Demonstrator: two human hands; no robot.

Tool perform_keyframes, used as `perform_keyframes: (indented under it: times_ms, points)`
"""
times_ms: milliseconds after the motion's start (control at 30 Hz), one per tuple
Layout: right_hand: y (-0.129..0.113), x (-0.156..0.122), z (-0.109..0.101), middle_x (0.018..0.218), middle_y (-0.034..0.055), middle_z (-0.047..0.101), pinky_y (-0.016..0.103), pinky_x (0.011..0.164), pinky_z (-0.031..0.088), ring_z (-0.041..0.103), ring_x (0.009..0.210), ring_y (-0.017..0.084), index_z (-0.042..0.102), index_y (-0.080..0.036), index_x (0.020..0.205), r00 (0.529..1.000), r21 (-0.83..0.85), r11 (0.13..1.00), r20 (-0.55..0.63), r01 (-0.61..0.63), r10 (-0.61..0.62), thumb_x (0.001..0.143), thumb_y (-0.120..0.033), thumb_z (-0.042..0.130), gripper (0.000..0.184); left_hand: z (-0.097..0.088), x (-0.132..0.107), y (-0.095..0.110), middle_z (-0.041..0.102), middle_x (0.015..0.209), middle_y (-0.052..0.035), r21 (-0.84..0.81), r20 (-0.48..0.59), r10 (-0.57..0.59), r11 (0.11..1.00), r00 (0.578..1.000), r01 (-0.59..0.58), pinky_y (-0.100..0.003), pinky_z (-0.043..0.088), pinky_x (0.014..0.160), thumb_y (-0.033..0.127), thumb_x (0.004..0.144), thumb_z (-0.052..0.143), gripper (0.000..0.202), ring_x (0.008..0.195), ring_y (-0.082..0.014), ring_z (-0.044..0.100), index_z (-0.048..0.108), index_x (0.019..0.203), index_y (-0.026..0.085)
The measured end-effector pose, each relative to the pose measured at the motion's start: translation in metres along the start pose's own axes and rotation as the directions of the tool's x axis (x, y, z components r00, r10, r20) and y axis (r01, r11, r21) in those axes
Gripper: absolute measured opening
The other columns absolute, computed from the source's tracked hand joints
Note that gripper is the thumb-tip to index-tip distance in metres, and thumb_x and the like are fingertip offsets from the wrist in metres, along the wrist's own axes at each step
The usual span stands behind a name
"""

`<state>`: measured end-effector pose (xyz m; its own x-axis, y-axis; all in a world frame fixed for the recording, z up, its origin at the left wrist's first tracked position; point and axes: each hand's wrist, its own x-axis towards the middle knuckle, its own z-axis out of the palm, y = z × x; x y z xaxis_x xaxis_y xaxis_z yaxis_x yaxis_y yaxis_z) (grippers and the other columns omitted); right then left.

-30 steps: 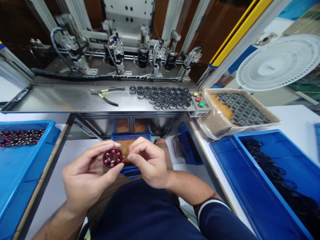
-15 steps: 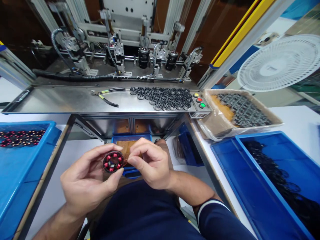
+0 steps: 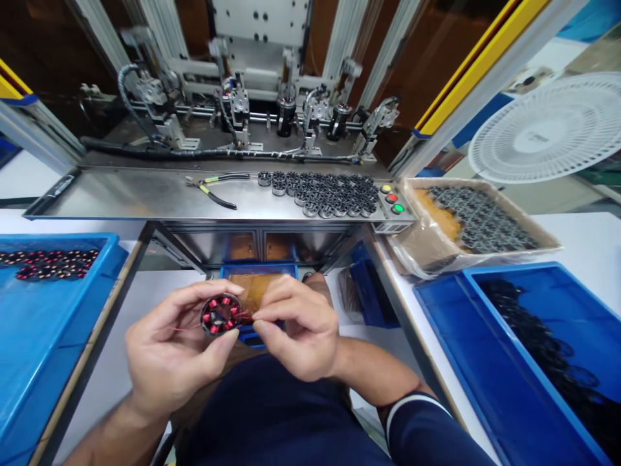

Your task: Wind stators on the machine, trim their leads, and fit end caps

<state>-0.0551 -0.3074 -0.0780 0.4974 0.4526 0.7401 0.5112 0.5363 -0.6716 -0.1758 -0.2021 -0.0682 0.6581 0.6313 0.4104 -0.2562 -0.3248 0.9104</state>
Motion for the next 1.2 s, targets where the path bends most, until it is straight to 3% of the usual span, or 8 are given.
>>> perform_keyframes:
  times_ms: [200,433,567,700,833,967,1100,1200]
  points:
    - [-0.001,-0.005,0.007,0.069,0.0034,0.063,0.028,0.06,0.05,0.058,0.062,0.013,0.068,-0.015,0.086,0.983,-0.058,0.983,-0.047,0.175,-0.178,0.077,-0.006,0.064,0.014,0.006,-0.002,0.003,0.075,0.101,0.0004,0.027,-0.063,0.035,0.999,0.997,-0.033,-0.019,0.057,0.086,0.002,0.067,0.075,0.045,0.091,-0.0136,0.071,0.069,0.107,0.022]
    - [0.008,0.014,-0.021,0.091,0.0083,0.064,0.033,0.071,0.055,0.062,0.081,0.017,0.069,-0.017,0.107,0.983,0.053,0.997,0.169,0.064,-0.072,0.075,-0.023,0.08,0.034,-0.008,0.006,0.001,0.076,0.095,-0.0053,-0.175,0.187,-0.212,0.954,0.959,0.245,-0.024,0.06,0.074,0.021,0.073,0.077,0.031,0.082,-0.0191,0.073,0.071,0.103,0.023]
    - [0.016,0.034,-0.03,0.112,0.0126,0.064,0.043,0.092,0.053,0.061,0.106,0.023,0.07,-0.018,0.106,0.894,0.115,0.987,0.423,0.109,-0.148,0.073,-0.032,0.082,0.038,-0.005,0.007,-0.001,0.077,0.089,-0.0075,-0.291,0.368,-0.287,0.868,0.884,0.403,-0.028,0.061,0.07,0.031,0.074,0.077,0.031,0.075,-0.0211,0.074,0.071,0.104,0.025]
    - [0.019,0.045,-0.027,0.113,0.0124,0.065,0.042,0.098,0.051,0.061,0.111,0.022,0.073,-0.016,0.091,0.829,0.171,0.972,0.512,0.161,-0.227,0.077,-0.032,0.08,0.022,0.0,0.006,-0.002,0.076,0.09,-0.0098,-0.307,0.369,-0.298,0.855,0.88,0.418,-0.027,0.06,0.072,0.036,0.069,0.08,0.031,0.08,-0.0232,0.073,0.074,0.096,0.022]
    - [0.015,0.041,-0.022,0.113,0.009,0.067,0.041,0.097,0.053,0.063,0.111,0.02,0.072,-0.02,0.081,0.849,0.135,0.964,0.455,0.231,-0.267,0.085,-0.03,0.072,0.011,0.002,0.009,-0.003,0.076,0.086,-0.0088,-0.33,0.337,-0.332,0.835,0.881,0.441,-0.024,0.06,0.069,0.033,0.067,0.082,0.031,0.078,-0.0213,0.073,0.076,0.096,0.022]
    - [0.005,0.026,-0.022,0.11,0.0056,0.068,0.035,0.084,0.058,0.065,0.1,0.019,0.071,-0.024,0.079,0.915,-0.111,0.935,0.273,0.335,-0.296,0.084,-0.024,0.071,0.005,0.004,0.012,0.0,0.074,0.077,-0.0081,-0.401,0.381,-0.369,0.76,0.848,0.511,-0.027,0.061,0.058,0.034,0.069,0.08,0.029,0.062,-0.0199,0.071,0.075,0.095,0.02]
    - [-0.004,0.012,-0.023,0.09,0.0037,0.07,0.032,0.069,0.058,0.062,0.081,0.017,0.071,-0.026,0.082,0.919,-0.295,0.873,0.191,0.389,-0.345,0.081,-0.019,0.071,0.007,0.007,0.009,0.002,0.076,0.092,-0.0077,-0.381,0.262,-0.321,0.832,0.91,0.403,-0.025,0.061,0.067,0.025,0.067,0.083,0.032,0.077,-0.0197,0.073,0.073,0.097,0.022]
    - [-0.007,0.008,-0.019,0.083,0.0062,0.069,0.033,0.064,0.057,0.062,0.076,0.017,0.069,-0.022,0.1,0.933,-0.314,0.879,0.128,0.36,-0.336,0.083,-0.015,0.066,0.018,0.009,0.003,0.002,0.074,0.106,-0.0054,-0.295,0.103,-0.211,0.927,0.972,0.232,-0.025,0.06,0.082,0.011,0.066,0.082,0.04,0.098,-0.0201,0.071,0.071,0.102,0.024]
